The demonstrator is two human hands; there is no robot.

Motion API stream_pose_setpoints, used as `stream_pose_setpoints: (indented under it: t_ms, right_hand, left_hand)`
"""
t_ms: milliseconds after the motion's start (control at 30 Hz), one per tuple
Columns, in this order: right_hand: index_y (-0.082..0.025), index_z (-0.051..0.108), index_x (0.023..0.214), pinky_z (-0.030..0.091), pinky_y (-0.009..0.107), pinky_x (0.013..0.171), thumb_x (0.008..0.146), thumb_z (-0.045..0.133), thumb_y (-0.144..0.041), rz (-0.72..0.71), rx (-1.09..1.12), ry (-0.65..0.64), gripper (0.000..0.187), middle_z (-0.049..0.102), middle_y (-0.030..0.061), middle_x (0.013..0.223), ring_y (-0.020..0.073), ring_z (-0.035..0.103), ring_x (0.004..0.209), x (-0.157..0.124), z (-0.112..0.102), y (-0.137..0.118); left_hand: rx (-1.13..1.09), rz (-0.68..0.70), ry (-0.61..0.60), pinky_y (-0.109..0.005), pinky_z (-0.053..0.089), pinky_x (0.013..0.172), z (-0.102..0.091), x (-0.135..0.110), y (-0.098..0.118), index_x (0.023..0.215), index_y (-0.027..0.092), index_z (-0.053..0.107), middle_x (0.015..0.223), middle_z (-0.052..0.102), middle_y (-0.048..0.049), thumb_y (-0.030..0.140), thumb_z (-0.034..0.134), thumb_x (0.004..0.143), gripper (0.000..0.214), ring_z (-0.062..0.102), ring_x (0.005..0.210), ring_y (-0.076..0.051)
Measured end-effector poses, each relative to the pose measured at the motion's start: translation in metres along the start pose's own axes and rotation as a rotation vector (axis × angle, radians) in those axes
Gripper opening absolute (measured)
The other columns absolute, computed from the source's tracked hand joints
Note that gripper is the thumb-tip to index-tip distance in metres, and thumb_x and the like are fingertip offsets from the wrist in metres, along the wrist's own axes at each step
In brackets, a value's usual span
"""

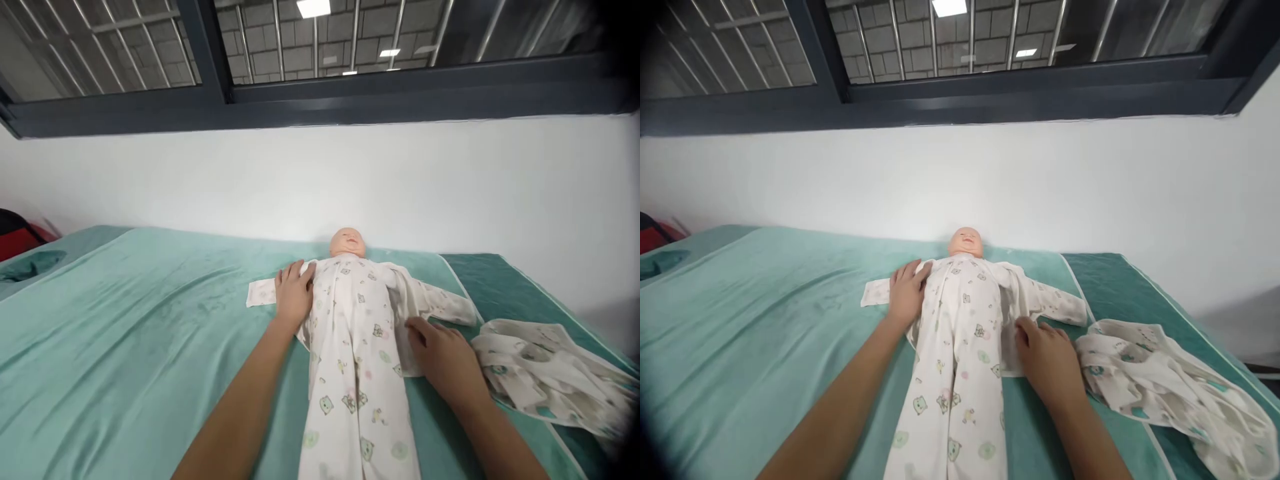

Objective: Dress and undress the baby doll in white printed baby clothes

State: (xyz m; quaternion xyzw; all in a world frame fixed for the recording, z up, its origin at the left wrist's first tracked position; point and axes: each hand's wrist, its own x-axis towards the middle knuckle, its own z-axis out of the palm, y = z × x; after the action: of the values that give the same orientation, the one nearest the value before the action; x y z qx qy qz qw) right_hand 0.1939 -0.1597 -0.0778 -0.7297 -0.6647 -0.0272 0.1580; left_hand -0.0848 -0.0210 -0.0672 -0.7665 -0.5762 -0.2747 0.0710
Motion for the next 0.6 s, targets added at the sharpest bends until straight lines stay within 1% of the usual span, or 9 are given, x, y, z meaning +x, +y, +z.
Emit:
stream_pose_setpoints:
  t_ms: [100, 167, 233, 300, 367, 467, 533, 567, 600]
  right_hand:
    - [-0.027, 0.069, 0.098, 0.037, 0.032, 0.062, 0.093, 0.043, -0.03, 0.118, -0.017, -0.084, 0.026, 0.072, 0.0024, 0.075, 0.0231, 0.067, 0.069, -0.002, -0.001, 0.009]
    - [-0.028, 0.07, 0.096, 0.036, 0.032, 0.058, 0.091, 0.045, -0.033, 0.148, 0.009, -0.055, 0.027, 0.073, 0.0024, 0.075, 0.0238, 0.068, 0.068, -0.003, 0.003, 0.013]
    - [-0.03, 0.072, 0.093, 0.037, 0.033, 0.058, 0.088, 0.048, -0.035, 0.153, 0.062, 0.019, 0.025, 0.073, 0.0023, 0.075, 0.0249, 0.068, 0.068, -0.006, 0.009, 0.015]
    - [-0.03, 0.072, 0.096, 0.04, 0.034, 0.059, 0.086, 0.049, -0.036, 0.146, 0.163, 0.123, 0.025, 0.073, 0.0022, 0.076, 0.0253, 0.068, 0.07, -0.009, 0.012, 0.013]
    - [-0.029, 0.07, 0.102, 0.045, 0.034, 0.063, 0.088, 0.049, -0.035, 0.11, 0.308, 0.259, 0.026, 0.073, 0.003, 0.082, 0.0246, 0.068, 0.075, -0.013, 0.008, 0.005]
    - [-0.026, 0.067, 0.103, 0.05, 0.035, 0.075, 0.093, 0.048, -0.034, -0.042, 0.51, 0.42, 0.023, 0.071, 0.0058, 0.096, 0.0233, 0.067, 0.089, -0.013, -0.015, -0.023]
    - [-0.026, 0.066, 0.102, 0.05, 0.037, 0.085, 0.094, 0.046, -0.03, -0.192, 0.567, 0.452, 0.021, 0.068, 0.0073, 0.104, 0.0236, 0.064, 0.099, -0.002, -0.035, -0.053]
    - [-0.025, 0.065, 0.103, 0.05, 0.038, 0.09, 0.094, 0.046, -0.027, -0.281, 0.569, 0.452, 0.021, 0.066, 0.0077, 0.107, 0.0237, 0.062, 0.104, 0.007, -0.042, -0.071]
    - [-0.024, 0.065, 0.105, 0.048, 0.038, 0.096, 0.095, 0.046, -0.025, -0.351, 0.543, 0.418, 0.022, 0.065, 0.0079, 0.111, 0.0236, 0.059, 0.109, 0.019, -0.048, -0.09]
  left_hand:
    - [0.021, 0.013, -0.083, -0.046, 0.037, 0.107, -0.005, 0.0, -0.013, 0.137, 0.035, 0.053, 0.136, 0.059, -0.0039, 0.019, 0.051, 0.085, 0.054, 0.052, 0.124, -0.026]
    - [0.026, -0.012, -0.107, -0.045, 0.04, 0.103, -0.01, -0.004, -0.018, 0.137, 0.035, 0.054, 0.132, 0.061, -0.004, 0.02, 0.05, 0.085, 0.054, 0.054, 0.12, -0.026]
    - [0.037, -0.055, -0.106, -0.045, 0.041, 0.1, -0.015, -0.008, -0.019, 0.135, 0.036, 0.055, 0.129, 0.062, -0.0043, 0.021, 0.048, 0.085, 0.053, 0.054, 0.119, -0.027]
    - [0.042, -0.095, -0.107, -0.046, 0.04, 0.1, -0.018, -0.012, -0.018, 0.135, 0.038, 0.055, 0.128, 0.062, -0.0045, 0.022, 0.048, 0.086, 0.052, 0.054, 0.118, -0.028]
    - [0.039, -0.131, -0.114, -0.046, 0.039, 0.102, -0.02, -0.014, -0.015, 0.136, 0.038, 0.055, 0.127, 0.063, -0.0047, 0.022, 0.049, 0.086, 0.053, 0.053, 0.118, -0.028]
    - [0.026, -0.165, -0.12, -0.046, 0.037, 0.104, -0.021, -0.014, -0.012, 0.136, 0.039, 0.055, 0.128, 0.062, -0.0049, 0.022, 0.049, 0.086, 0.053, 0.052, 0.119, -0.027]
    - [0.017, -0.174, -0.118, -0.045, 0.036, 0.105, -0.02, -0.013, -0.011, 0.136, 0.039, 0.055, 0.129, 0.062, -0.005, 0.023, 0.05, 0.086, 0.052, 0.051, 0.12, -0.027]
    - [0.015, -0.176, -0.117, -0.045, 0.036, 0.105, -0.02, -0.013, -0.011, 0.136, 0.039, 0.055, 0.129, 0.062, -0.0051, 0.023, 0.049, 0.087, 0.052, 0.051, 0.12, -0.027]
    - [0.014, -0.173, -0.117, -0.045, 0.036, 0.104, -0.019, -0.013, -0.012, 0.136, 0.039, 0.055, 0.129, 0.062, -0.0051, 0.024, 0.049, 0.087, 0.051, 0.051, 0.12, -0.028]
